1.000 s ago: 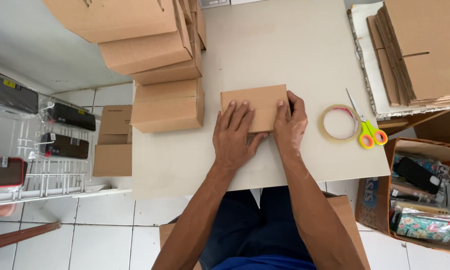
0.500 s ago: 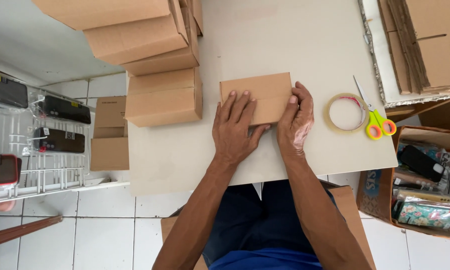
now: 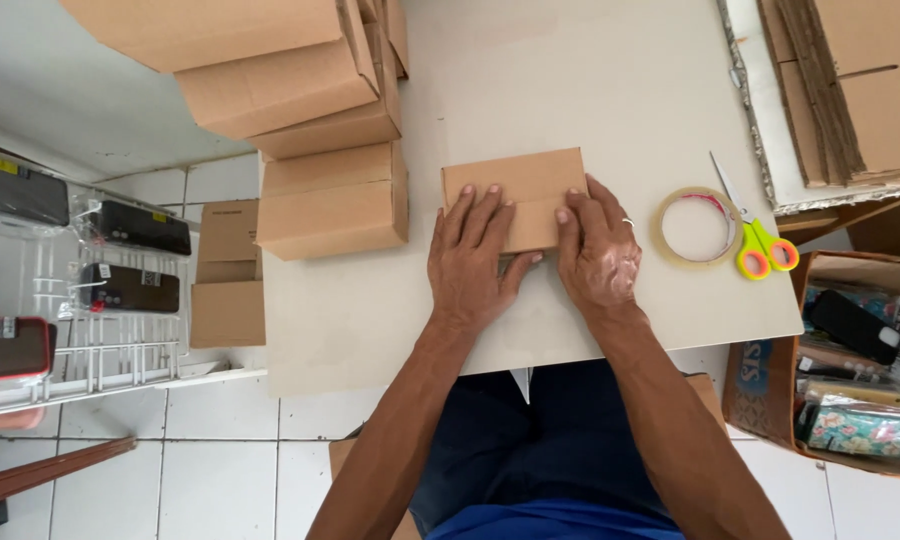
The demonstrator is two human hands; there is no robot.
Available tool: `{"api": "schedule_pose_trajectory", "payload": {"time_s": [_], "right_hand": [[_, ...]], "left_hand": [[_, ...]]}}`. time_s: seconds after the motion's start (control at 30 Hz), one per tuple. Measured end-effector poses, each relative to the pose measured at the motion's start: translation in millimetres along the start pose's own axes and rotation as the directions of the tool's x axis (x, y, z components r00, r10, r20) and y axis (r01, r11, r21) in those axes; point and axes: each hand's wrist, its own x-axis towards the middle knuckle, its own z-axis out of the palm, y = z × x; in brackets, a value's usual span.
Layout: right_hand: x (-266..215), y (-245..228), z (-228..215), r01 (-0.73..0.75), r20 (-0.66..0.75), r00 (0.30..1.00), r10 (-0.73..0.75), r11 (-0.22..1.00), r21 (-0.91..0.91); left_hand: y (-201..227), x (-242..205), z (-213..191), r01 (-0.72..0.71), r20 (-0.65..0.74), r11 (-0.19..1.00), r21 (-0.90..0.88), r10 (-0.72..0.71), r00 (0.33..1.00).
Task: Assembling small cardboard boxes by folding them into shape and securing the edges with adhesive tape.
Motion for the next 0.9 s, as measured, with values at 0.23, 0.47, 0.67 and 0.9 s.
{"api": "schedule_pose_trajectory", "payload": {"time_s": [0.23,0.47,0.67,0.9], "right_hand": [[4,7,4,0.048,0.033,0.998,-0.046,0.996,-0.071],[-8,-2,-8,0.021,0.074,0.997,-0.025,0.999,0.044],[-11,1,-6,-0.020,0.092,0.996,0.012,0.995,0.093],[-11,10,4,0.013,0.103,0.995,-0.009,0.999,-0.042]], "left_hand": [[7,5,-6,0.041,0.090,0.999,0.034,-0.043,0.995],[8,-5,-10,0.015,0.151,0.999,0.044,-0.022,0.988],[5,-12,-3,-0.025,0.115,0.995,0.094,0.014,0.993],[0,-10,4,0.000,0.124,0.993,0.118,-0.015,0.992]]}}
